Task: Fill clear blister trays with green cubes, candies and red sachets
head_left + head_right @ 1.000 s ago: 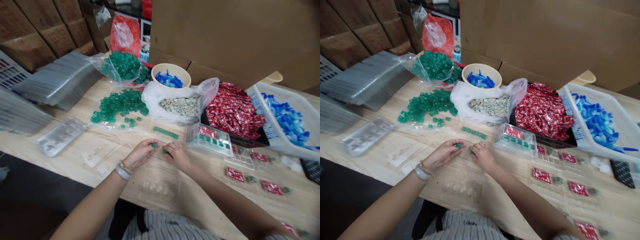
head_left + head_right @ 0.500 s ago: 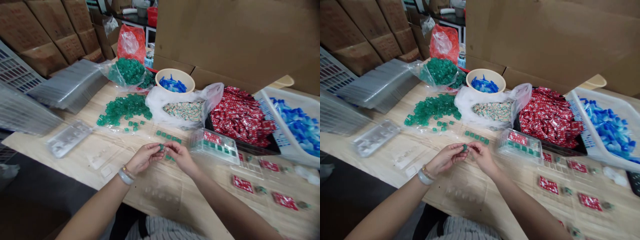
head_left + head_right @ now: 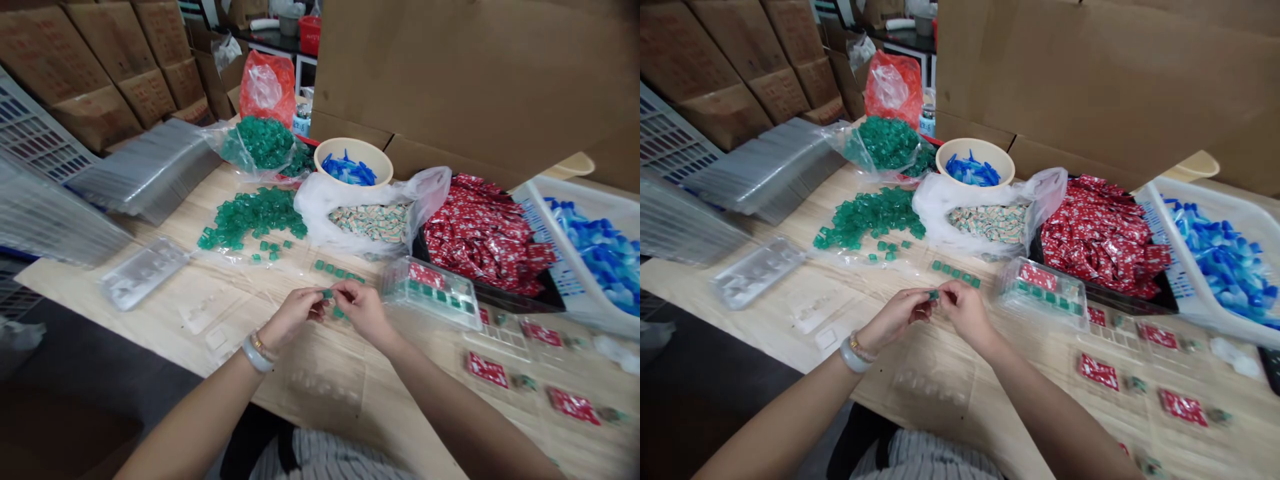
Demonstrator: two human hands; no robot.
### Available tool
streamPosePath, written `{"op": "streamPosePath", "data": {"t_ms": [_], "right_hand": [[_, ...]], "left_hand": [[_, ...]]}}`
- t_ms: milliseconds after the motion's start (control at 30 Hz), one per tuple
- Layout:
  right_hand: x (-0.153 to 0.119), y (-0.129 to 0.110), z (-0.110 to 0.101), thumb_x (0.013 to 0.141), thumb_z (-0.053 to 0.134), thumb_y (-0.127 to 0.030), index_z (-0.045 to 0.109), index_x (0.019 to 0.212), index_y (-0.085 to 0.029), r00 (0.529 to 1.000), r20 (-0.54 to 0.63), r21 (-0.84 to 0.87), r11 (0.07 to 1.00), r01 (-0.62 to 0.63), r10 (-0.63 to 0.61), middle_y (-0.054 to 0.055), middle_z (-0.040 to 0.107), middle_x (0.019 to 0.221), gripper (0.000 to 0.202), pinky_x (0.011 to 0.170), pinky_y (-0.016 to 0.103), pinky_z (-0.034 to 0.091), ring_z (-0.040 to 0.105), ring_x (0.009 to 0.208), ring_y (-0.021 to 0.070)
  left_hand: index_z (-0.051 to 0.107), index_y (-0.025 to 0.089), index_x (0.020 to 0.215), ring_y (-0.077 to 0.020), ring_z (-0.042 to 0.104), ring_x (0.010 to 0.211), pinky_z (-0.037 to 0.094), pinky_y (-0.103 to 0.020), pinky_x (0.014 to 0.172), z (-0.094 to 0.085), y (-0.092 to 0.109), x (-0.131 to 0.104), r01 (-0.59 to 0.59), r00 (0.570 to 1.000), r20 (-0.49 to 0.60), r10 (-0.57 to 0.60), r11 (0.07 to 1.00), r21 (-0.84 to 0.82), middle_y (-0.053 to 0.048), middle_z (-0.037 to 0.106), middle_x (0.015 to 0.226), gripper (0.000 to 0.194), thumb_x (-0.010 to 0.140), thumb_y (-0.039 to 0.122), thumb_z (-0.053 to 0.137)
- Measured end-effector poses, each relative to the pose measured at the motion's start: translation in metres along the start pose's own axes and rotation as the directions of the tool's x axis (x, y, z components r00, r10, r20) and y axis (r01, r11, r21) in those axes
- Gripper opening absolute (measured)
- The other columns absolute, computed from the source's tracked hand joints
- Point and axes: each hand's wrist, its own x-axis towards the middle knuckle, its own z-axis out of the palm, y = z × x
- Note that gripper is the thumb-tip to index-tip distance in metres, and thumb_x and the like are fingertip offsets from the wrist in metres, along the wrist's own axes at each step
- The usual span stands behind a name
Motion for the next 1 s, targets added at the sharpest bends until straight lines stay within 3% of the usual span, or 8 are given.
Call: {"op": "streamPosePath", "data": {"t_ms": [267,367,500,567,633,767,867,1000], "right_hand": [[-0.001,-0.007,-0.002,0.079,0.044,-0.019,0.061,0.084,-0.016,0.990,-0.013,-0.092,0.986,0.142,-0.144,0.004,0.059,0.074,0.018,0.059,0.023,0.042,0.053,0.065,0.0121],[0.000,-0.013,-0.007,0.082,0.040,-0.017,0.061,0.091,-0.017,0.960,0.117,-0.201,0.941,0.273,-0.253,0.007,0.059,0.083,0.023,0.068,0.025,0.044,0.055,0.076,0.0140],[0.005,-0.015,-0.010,0.081,0.039,-0.016,0.061,0.084,-0.015,0.935,0.239,-0.331,0.884,0.332,-0.262,0.009,0.060,0.081,0.022,0.072,0.030,0.044,0.056,0.078,0.0169],[0.008,-0.015,-0.010,0.079,0.041,-0.017,0.060,0.080,-0.015,0.957,0.176,-0.250,0.930,0.270,-0.231,0.008,0.060,0.077,0.019,0.068,0.029,0.044,0.055,0.073,0.0157],[0.011,-0.015,-0.009,0.078,0.044,-0.021,0.058,0.077,-0.016,0.993,0.053,-0.001,0.994,0.110,-0.109,0.003,0.057,0.068,0.014,0.059,0.025,0.043,0.053,0.062,0.0122],[0.009,-0.015,-0.008,0.072,0.053,-0.033,0.053,0.076,-0.017,0.979,0.102,0.505,0.839,-0.204,0.177,-0.002,0.052,0.060,0.017,0.046,0.021,0.039,0.046,0.048,0.0075],[0.003,-0.014,-0.002,0.068,0.055,-0.032,0.053,0.073,-0.017,0.959,0.192,0.620,0.732,-0.282,0.207,-0.002,0.053,0.060,0.016,0.046,0.021,0.039,0.047,0.048,0.0073],[0.000,-0.017,0.009,0.067,0.050,-0.025,0.054,0.063,-0.016,0.955,0.165,0.633,0.716,-0.295,0.247,-0.003,0.049,0.052,0.010,0.049,0.021,0.038,0.046,0.048,0.0074]], "left_hand": [[0.066,0.011,0.083,-0.0077,0.043,0.046,0.036,-0.020,0.045,0.005,0.003,0.002,-0.197,0.974,-0.041,0.224,0.917,0.348,0.002,0.050,0.054,0.027,0.067,0.018,0.045],[0.066,0.012,0.081,-0.0072,0.040,0.043,0.033,-0.019,0.043,0.003,0.005,-0.001,-0.214,0.970,-0.007,0.242,0.870,0.444,0.003,0.047,0.049,0.028,0.069,0.019,0.042],[0.064,0.013,0.071,-0.0064,0.039,0.042,0.031,-0.018,0.042,0.002,0.011,-0.005,-0.206,0.973,0.020,0.230,0.827,0.523,0.004,0.045,0.047,0.023,0.068,0.018,0.042],[0.064,0.013,0.069,-0.0061,0.039,0.042,0.031,-0.018,0.042,0.002,0.015,-0.006,-0.191,0.975,0.008,0.220,0.826,0.531,0.004,0.044,0.046,0.021,0.067,0.017,0.043],[0.064,0.013,0.073,-0.0058,0.039,0.040,0.031,-0.018,0.041,0.002,0.019,-0.007,-0.142,0.983,-0.025,0.179,0.851,0.506,0.004,0.046,0.047,0.022,0.066,0.015,0.043],[0.062,0.012,0.084,-0.0058,0.044,0.043,0.035,-0.017,0.042,0.000,0.022,-0.008,-0.094,0.989,-0.076,0.125,0.938,0.333,0.002,0.052,0.054,0.022,0.066,0.017,0.049],[0.057,0.013,0.084,-0.0069,0.051,0.050,0.041,-0.019,0.048,-0.001,0.024,-0.009,-0.132,0.979,-0.139,0.147,0.985,0.114,0.000,0.057,0.063,0.020,0.066,0.020,0.054],[0.052,0.014,0.080,-0.0073,0.053,0.052,0.042,-0.020,0.051,0.000,0.025,-0.008,-0.144,0.975,-0.168,0.147,0.989,0.027,0.000,0.057,0.063,0.016,0.066,0.020,0.055]]}}
